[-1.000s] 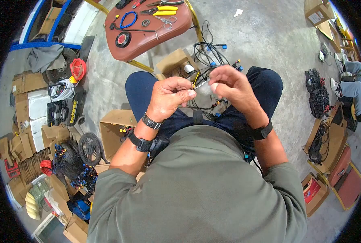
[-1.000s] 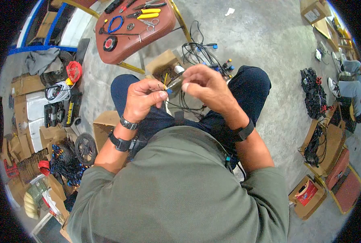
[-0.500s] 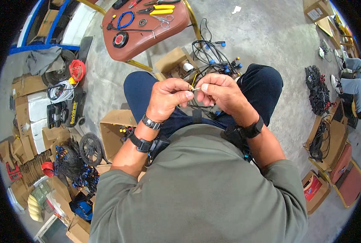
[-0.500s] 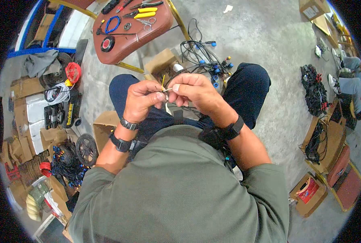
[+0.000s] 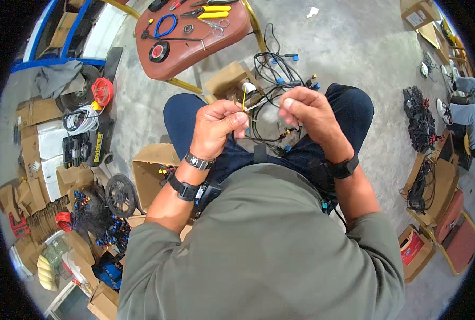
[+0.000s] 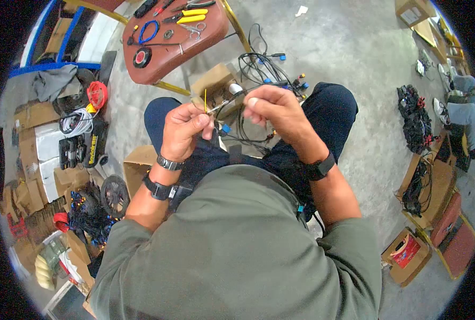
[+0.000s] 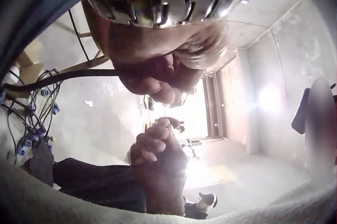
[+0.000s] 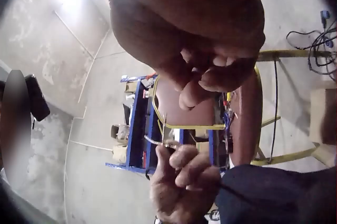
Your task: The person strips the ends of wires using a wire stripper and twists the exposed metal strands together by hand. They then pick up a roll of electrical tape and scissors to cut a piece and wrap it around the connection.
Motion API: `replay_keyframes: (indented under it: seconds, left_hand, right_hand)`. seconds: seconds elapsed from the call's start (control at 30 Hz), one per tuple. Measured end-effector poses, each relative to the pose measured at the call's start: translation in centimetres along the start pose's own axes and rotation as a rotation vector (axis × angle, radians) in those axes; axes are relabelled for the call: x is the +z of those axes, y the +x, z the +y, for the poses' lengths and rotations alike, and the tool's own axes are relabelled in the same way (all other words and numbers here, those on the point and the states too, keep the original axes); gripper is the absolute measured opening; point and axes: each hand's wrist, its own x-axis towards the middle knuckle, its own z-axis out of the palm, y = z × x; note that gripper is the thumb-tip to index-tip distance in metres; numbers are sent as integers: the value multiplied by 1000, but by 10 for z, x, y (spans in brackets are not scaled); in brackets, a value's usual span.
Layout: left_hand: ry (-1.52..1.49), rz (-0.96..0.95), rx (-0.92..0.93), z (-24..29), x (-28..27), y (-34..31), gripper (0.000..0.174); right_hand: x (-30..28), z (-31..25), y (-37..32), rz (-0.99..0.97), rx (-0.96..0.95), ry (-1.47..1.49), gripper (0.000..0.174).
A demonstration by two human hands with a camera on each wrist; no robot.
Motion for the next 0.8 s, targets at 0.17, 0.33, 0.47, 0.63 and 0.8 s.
replay_keyframes:
  seconds: [0.17,0.33,0.47,0.63,0.8]
  left_hand:
    - [35,18,43,-7,5,4,8]
    - [30,2,8,-5,6,5,11]
    - [38,-3,-33,-5,5,6,11]
    - [20,-12,-22,-7,7,6,12]
    - [53,4,12,-9,7,5,13]
  right_hand:
    - [30,0,1,-37,-39,-20,17]
    - [38,4,4,-28,-123,4,14]
    - [41,1,4,14,-115,-45,12]
    - [41,4,4,34,-125,-33,12]
    - [43,5,4,47,-128,-44,10]
